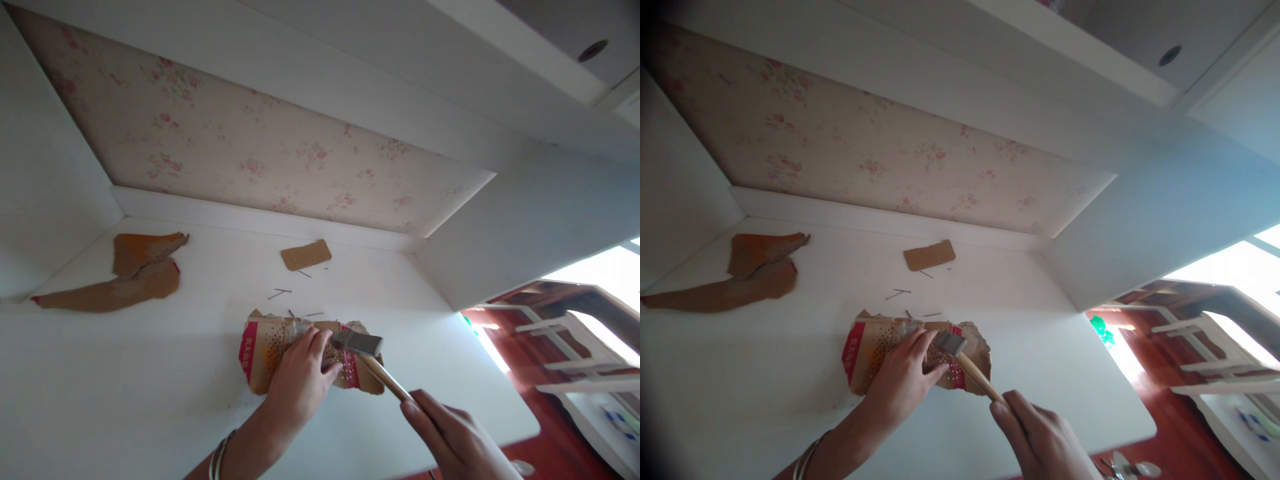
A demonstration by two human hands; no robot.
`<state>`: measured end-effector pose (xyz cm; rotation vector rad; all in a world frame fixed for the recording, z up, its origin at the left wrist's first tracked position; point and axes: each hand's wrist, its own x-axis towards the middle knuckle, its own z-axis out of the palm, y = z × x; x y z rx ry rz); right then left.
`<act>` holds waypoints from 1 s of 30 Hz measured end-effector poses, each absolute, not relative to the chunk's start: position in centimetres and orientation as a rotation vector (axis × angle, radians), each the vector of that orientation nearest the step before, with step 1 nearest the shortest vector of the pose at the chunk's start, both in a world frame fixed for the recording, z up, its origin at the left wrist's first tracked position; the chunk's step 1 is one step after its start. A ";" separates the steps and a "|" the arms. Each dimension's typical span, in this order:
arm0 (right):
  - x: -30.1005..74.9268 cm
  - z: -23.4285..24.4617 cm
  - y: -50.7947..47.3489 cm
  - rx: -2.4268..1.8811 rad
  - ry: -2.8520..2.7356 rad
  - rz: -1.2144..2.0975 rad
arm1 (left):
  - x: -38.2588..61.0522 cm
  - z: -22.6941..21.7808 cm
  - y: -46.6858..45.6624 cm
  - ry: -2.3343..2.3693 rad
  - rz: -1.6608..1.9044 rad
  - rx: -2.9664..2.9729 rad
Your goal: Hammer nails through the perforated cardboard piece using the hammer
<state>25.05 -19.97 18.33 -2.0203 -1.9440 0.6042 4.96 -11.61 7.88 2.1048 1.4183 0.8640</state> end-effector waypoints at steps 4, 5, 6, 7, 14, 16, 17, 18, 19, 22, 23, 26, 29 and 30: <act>25.4 17.8 -19.6 -2.000 -1.956 0.670 | 5.0 7.6 -11.8 1.464 0.839 2.081; 25.5 17.7 -19.6 -1.996 -1.963 0.687 | 5.0 7.6 -11.8 1.464 0.849 2.079; 25.5 17.7 -19.5 -1.994 -1.975 0.696 | 5.0 7.7 -11.8 1.461 0.862 2.076; 25.6 17.9 -19.4 -1.996 -1.992 0.692 | 5.0 7.8 -11.8 1.452 0.874 2.071; 25.7 20.4 -18.3 -1.963 -2.191 0.546 | 4.9 8.5 -11.8 1.385 0.901 2.018; 26.0 20.7 -18.0 -1.946 -2.274 0.547 | 4.9 8.4 -11.8 1.394 0.913 2.012; 26.1 20.8 -17.9 -1.937 -2.314 0.553 | 4.9 8.4 -11.8 1.396 0.918 2.012; 26.1 20.9 -17.8 -1.935 -2.346 0.560 | 4.9 8.4 -11.8 1.396 0.920 2.012; 26.2 21.0 -17.7 -1.936 -2.368 0.562 | 4.9 8.3 -11.8 1.391 0.920 2.012; 26.2 21.3 -17.5 -1.949 -2.375 0.528 | 4.9 8.3 -11.8 1.373 0.916 1.998; 26.2 21.4 -17.4 -1.942 -2.371 0.507 | 4.9 8.3 -11.9 1.371 0.917 1.994; 26.4 21.5 -17.3 -1.843 -2.426 0.468 | 4.9 8.1 -11.9 1.376 0.915 1.992; 26.6 21.2 -17.3 -1.807 -2.480 0.487 | 4.9 7.9 -11.9 1.395 0.882 1.981; 26.6 21.1 -17.4 -1.839 -2.479 0.502 | 5.0 7.9 -11.9 1.398 0.871 1.974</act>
